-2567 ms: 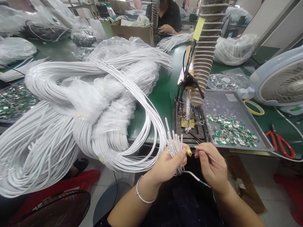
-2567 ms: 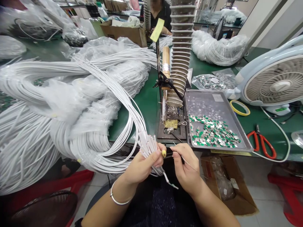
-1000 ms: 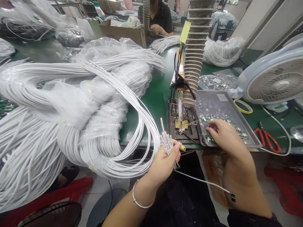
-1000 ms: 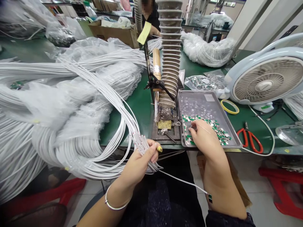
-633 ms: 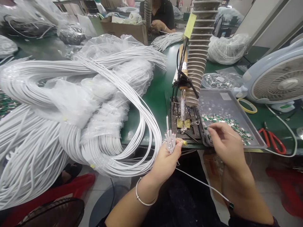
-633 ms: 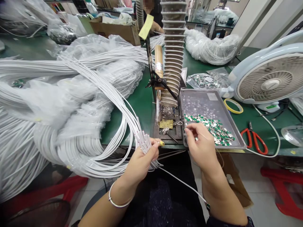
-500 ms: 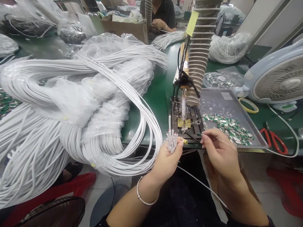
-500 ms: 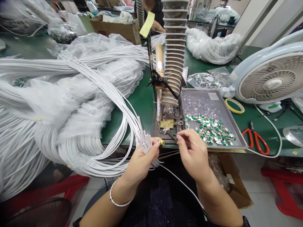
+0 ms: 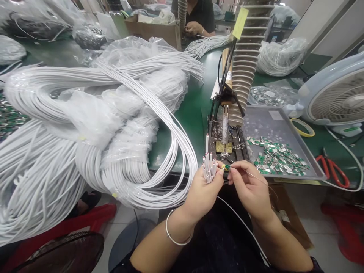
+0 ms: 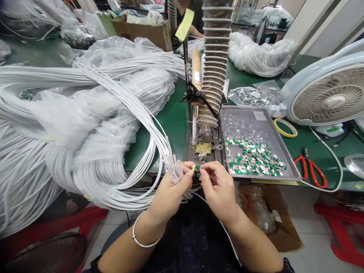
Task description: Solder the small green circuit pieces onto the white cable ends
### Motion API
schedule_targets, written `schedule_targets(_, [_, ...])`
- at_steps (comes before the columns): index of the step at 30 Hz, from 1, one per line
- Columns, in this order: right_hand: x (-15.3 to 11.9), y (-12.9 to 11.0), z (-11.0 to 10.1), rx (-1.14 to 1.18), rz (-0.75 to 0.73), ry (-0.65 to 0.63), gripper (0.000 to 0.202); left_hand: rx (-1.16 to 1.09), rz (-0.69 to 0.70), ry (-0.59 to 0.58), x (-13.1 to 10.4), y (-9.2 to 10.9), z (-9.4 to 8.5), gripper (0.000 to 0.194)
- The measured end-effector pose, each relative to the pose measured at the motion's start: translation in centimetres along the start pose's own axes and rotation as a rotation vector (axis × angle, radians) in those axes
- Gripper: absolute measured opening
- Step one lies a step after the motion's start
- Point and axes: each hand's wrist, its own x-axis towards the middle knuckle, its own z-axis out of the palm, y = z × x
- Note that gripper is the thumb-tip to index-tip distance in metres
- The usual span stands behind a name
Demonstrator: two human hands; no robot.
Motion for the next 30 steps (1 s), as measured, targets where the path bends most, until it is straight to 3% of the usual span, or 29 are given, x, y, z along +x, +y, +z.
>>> schedule_targets(8, [-0.2, 0.4, 0.0, 0.006, -0.015, -0.018, 0.009, 0.002, -0.03, 0.02, 0.1, 0.0, 0.2, 0.008])
schedule_targets(12, [-0.5, 0.8, -0.1, -0.104, -0.189, 0.011, 0.02, 0.01, -0.046, 0.062, 0.1, -0.1, 0.2, 0.007])
schedule_targets(17, [-1.2, 1.7, 0.3, -0.112, -0.336, 0.153, 0.038, 0.039, -0.086, 0.099, 0.3, -0.3, 0.1, 0.006])
schedule_targets(21, [-1.4, 2.2, 0.8, -0.071, -0.378, 0.206, 0.034, 0.024, -0.089, 0.093, 0.4, -0.2, 0.2, 0.007])
schedule_targets(30, [-0.3, 1.7, 0.4, -0.169, -0.509, 0.158, 0.026, 0.01, -0.065, 0.085, 0.6, 0.2, 0.3, 0.003])
